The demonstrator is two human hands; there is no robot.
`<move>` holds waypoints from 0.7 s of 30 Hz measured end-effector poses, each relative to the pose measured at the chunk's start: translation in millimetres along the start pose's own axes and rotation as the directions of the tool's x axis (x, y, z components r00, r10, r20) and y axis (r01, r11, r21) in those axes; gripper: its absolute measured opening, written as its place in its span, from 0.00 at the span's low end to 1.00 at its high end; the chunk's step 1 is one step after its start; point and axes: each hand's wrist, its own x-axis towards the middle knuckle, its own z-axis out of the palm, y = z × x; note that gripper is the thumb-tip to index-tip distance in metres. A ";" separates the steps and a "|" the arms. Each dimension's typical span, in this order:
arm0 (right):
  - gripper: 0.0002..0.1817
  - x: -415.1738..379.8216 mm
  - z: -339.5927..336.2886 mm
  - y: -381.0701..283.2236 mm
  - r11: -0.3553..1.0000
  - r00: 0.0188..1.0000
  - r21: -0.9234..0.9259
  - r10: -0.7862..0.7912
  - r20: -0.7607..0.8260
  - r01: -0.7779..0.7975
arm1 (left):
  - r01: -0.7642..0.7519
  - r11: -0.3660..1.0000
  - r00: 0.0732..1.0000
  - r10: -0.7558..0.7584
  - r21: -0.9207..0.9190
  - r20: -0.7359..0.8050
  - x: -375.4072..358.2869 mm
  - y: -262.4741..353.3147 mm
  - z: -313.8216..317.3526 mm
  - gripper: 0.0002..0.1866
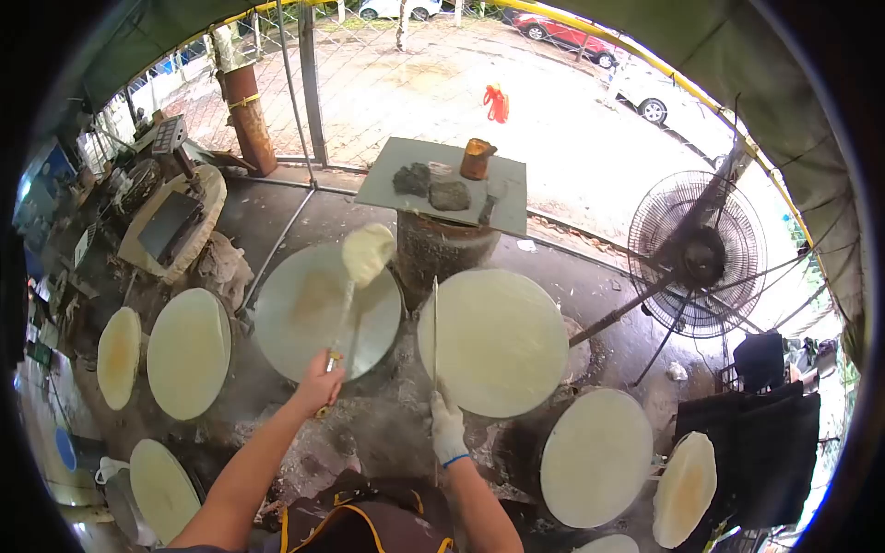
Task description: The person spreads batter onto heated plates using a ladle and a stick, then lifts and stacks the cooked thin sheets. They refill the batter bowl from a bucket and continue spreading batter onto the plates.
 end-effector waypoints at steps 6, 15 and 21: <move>0.24 20.7 112.8 27.3 0.756 0.915 -0.579 -0.402 -0.039 0.307 | -0.012 0.786 0.990 0.096 0.618 -0.103 93.0 -82.6 -66.5 0.19; 0.24 50.3 205.3 -7.2 0.993 0.999 -0.107 0.048 0.007 -0.047 | -0.080 0.555 0.985 0.169 0.828 -0.018 129.3 -50.6 -171.8 0.19; 0.22 81.4 226.8 65.9 0.933 0.935 -0.288 -0.282 -0.215 0.215 | -0.076 0.471 0.984 0.180 0.879 -0.011 131.9 -48.8 -221.5 0.19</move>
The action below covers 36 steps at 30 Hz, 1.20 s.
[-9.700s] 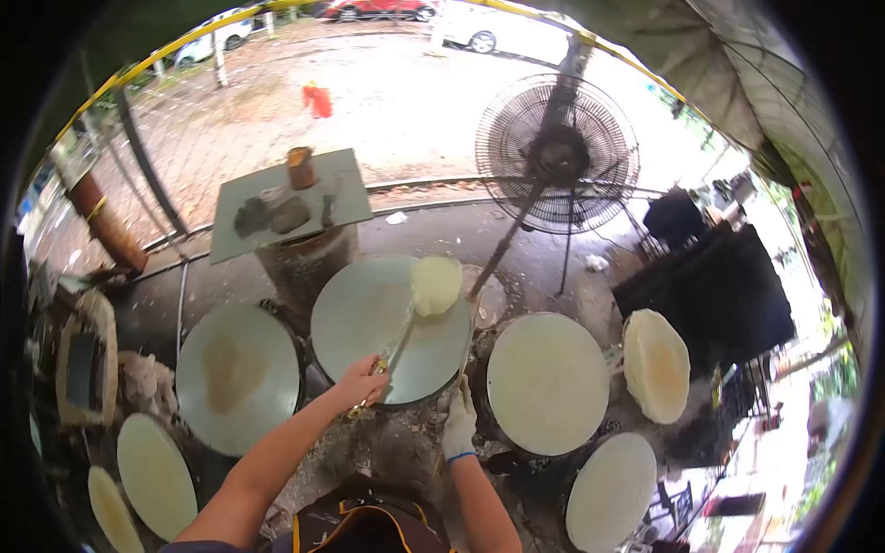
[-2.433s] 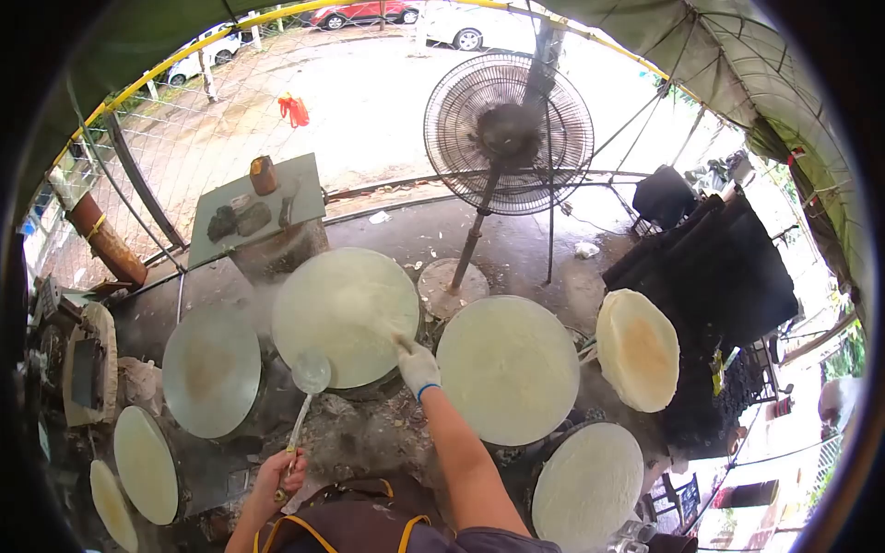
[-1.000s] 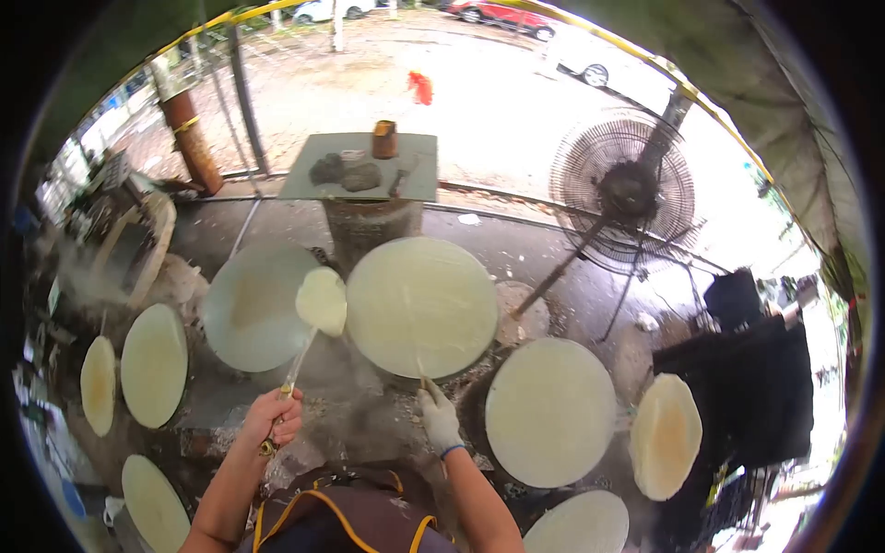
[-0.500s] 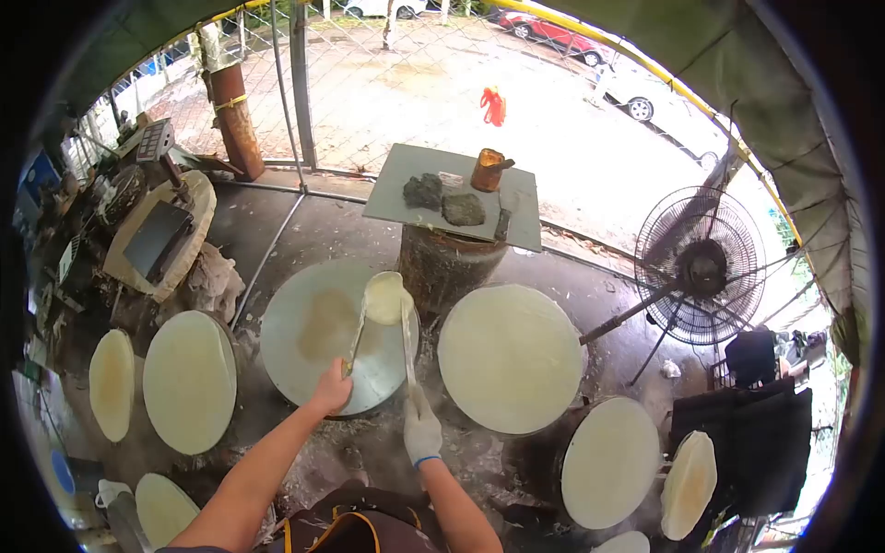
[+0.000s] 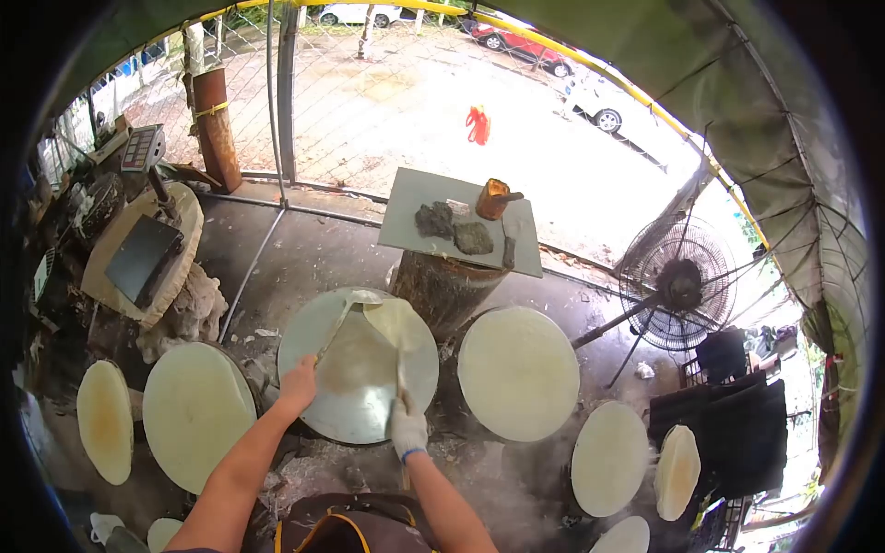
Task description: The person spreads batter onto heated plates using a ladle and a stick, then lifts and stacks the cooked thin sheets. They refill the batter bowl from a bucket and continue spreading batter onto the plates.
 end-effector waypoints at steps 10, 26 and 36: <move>0.21 9.3 15.3 -34.6 0.988 0.991 -0.154 -0.002 0.133 0.022 | -0.052 0.979 0.984 0.084 0.196 -0.159 -22.2 -47.7 -27.0 0.35; 0.23 41.8 -34.4 -70.8 0.959 0.910 -0.281 0.087 0.407 0.034 | 0.125 0.968 0.948 -0.052 0.216 -0.314 -109.9 -101.4 -60.8 0.28; 0.24 64.0 -35.9 -68.1 0.965 0.798 -0.264 0.159 0.581 0.000 | 0.190 0.981 0.932 -0.167 0.039 -0.321 -193.7 -84.3 -59.9 0.28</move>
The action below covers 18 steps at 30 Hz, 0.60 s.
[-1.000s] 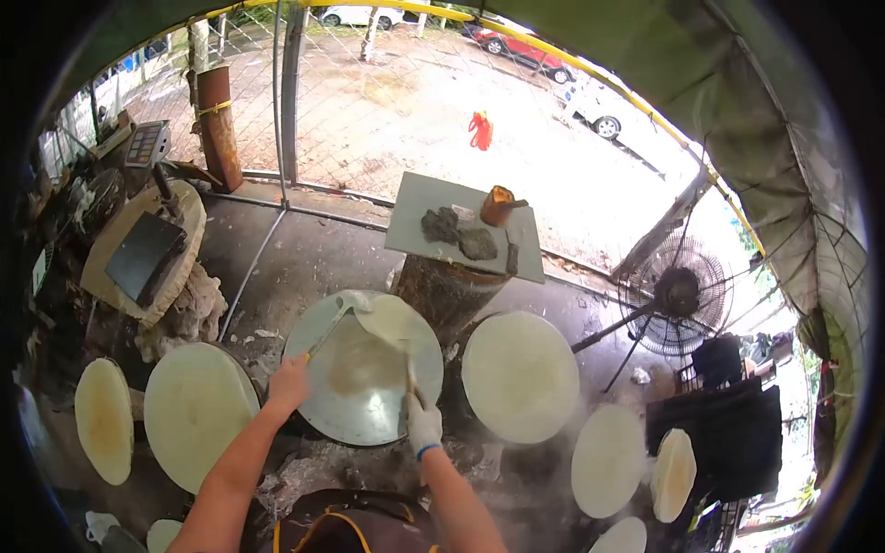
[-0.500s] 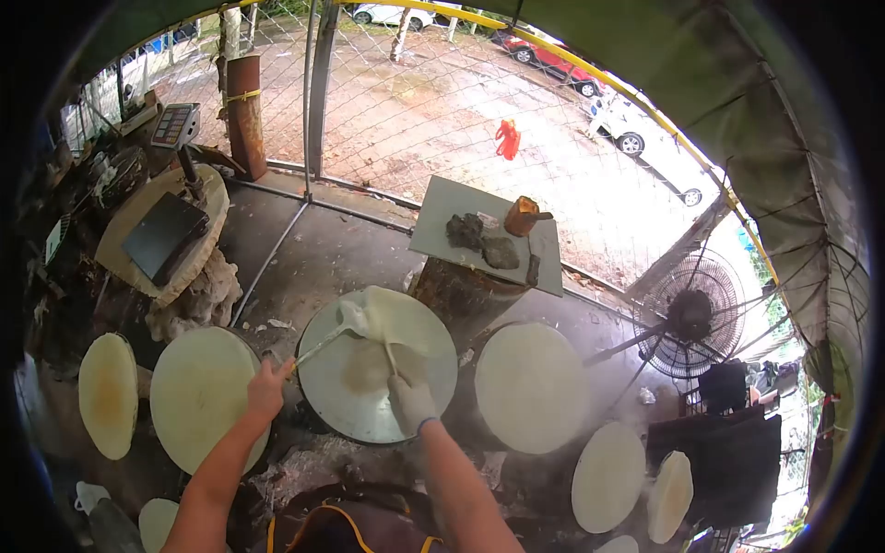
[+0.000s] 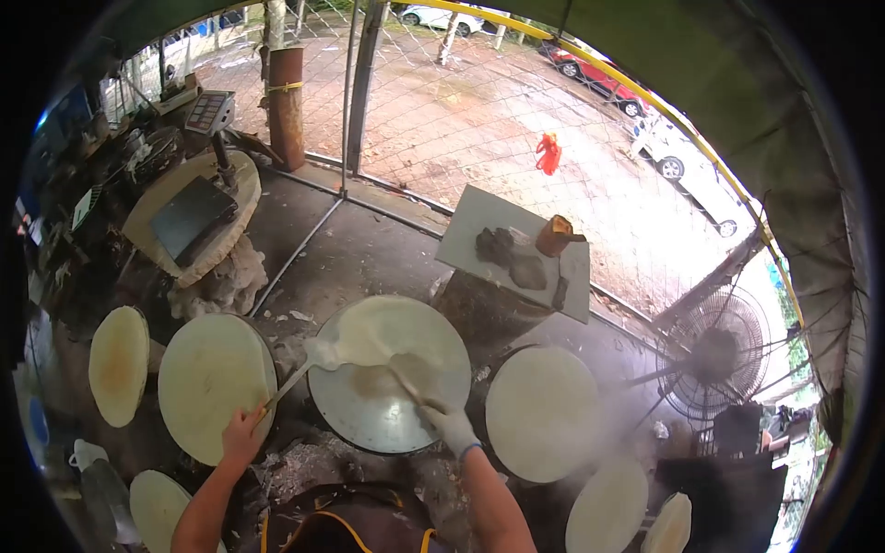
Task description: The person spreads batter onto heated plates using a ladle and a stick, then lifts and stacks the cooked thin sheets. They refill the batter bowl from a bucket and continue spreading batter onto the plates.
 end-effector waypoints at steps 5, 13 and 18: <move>0.21 29.8 17.7 -35.5 0.944 0.975 -0.244 -0.223 0.016 0.220 | -0.005 0.973 0.993 -0.022 -0.231 -0.113 -14.7 8.2 19.5 0.26; 0.17 24.2 -17.0 -52.2 0.994 0.988 0.074 -0.067 -0.140 0.078 | 0.213 0.661 0.943 -0.331 -0.719 -0.024 -9.3 77.2 30.0 0.22; 0.18 42.3 -8.8 -41.8 0.990 0.885 0.008 0.121 0.449 -0.139 | 0.398 0.235 0.826 -0.512 -0.887 0.235 -15.8 122.5 26.9 0.20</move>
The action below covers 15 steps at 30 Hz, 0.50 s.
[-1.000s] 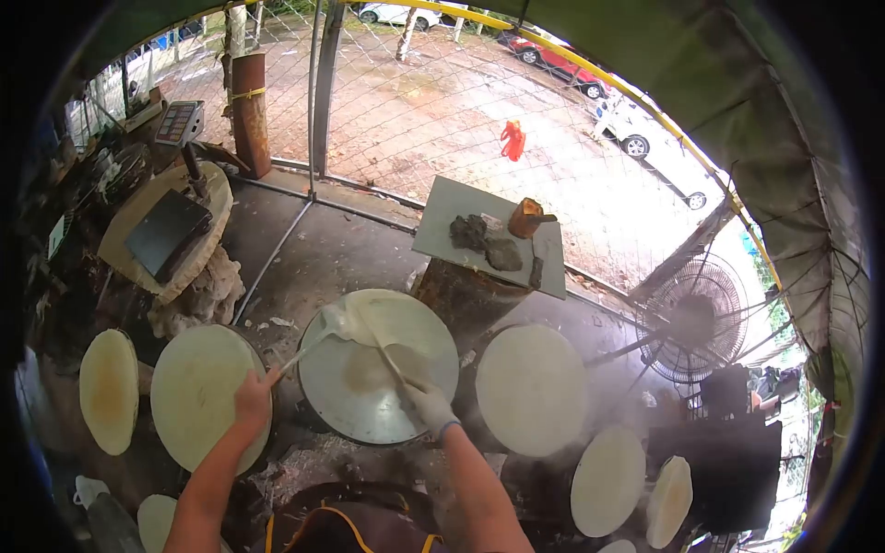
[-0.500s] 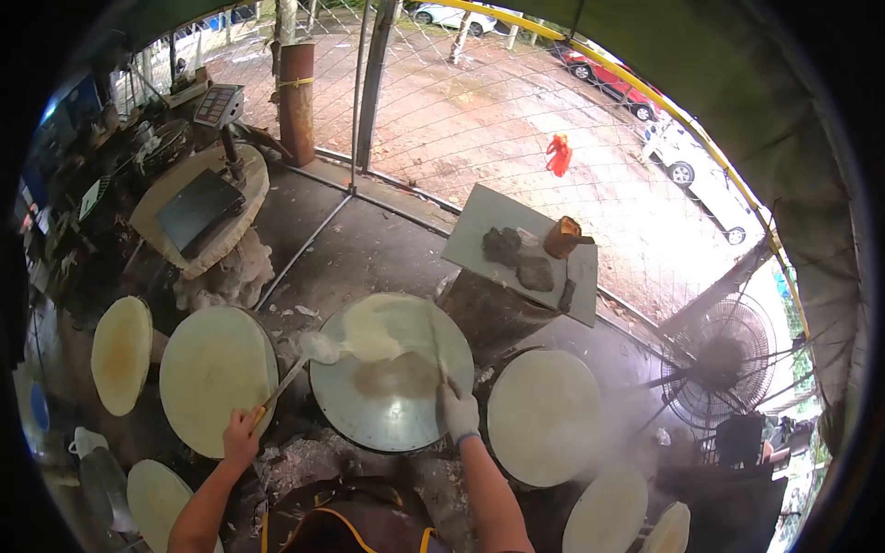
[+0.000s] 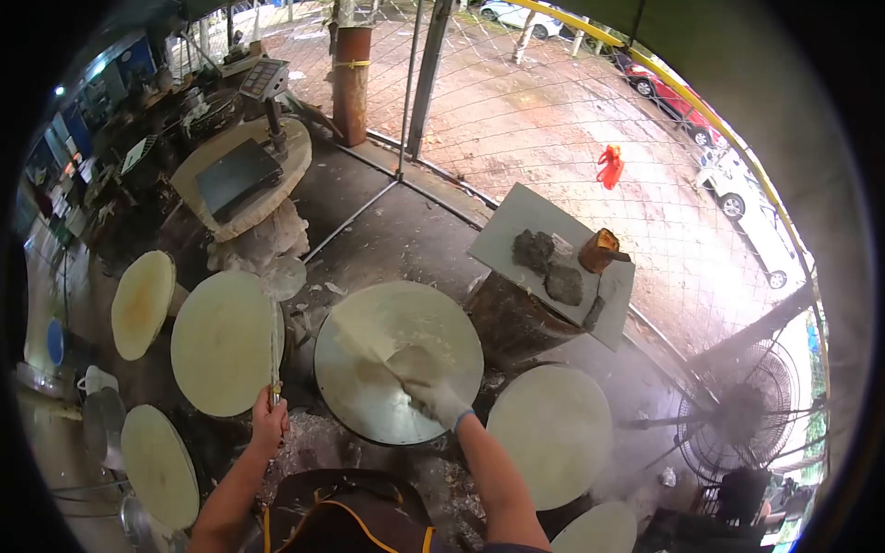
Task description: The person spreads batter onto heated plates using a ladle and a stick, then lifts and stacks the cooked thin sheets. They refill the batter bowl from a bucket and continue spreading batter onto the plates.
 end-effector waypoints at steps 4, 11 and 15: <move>0.16 -17.9 -29.8 2.3 0.996 0.995 0.001 -0.094 -0.022 0.094 | 0.036 0.987 0.997 -0.046 -0.155 -0.059 -28.9 -3.9 -4.9 0.16; 0.14 18.2 -29.5 -15.2 0.982 0.971 -0.154 0.136 0.198 -0.107 | 0.077 0.955 0.972 -0.136 -0.286 -0.194 -64.8 -13.5 -2.5 0.16; 0.12 -19.2 -40.2 -15.8 0.994 0.975 -0.101 0.058 0.216 -0.036 | 0.068 0.952 0.955 -0.149 -0.299 -0.258 -82.3 -13.3 -6.9 0.15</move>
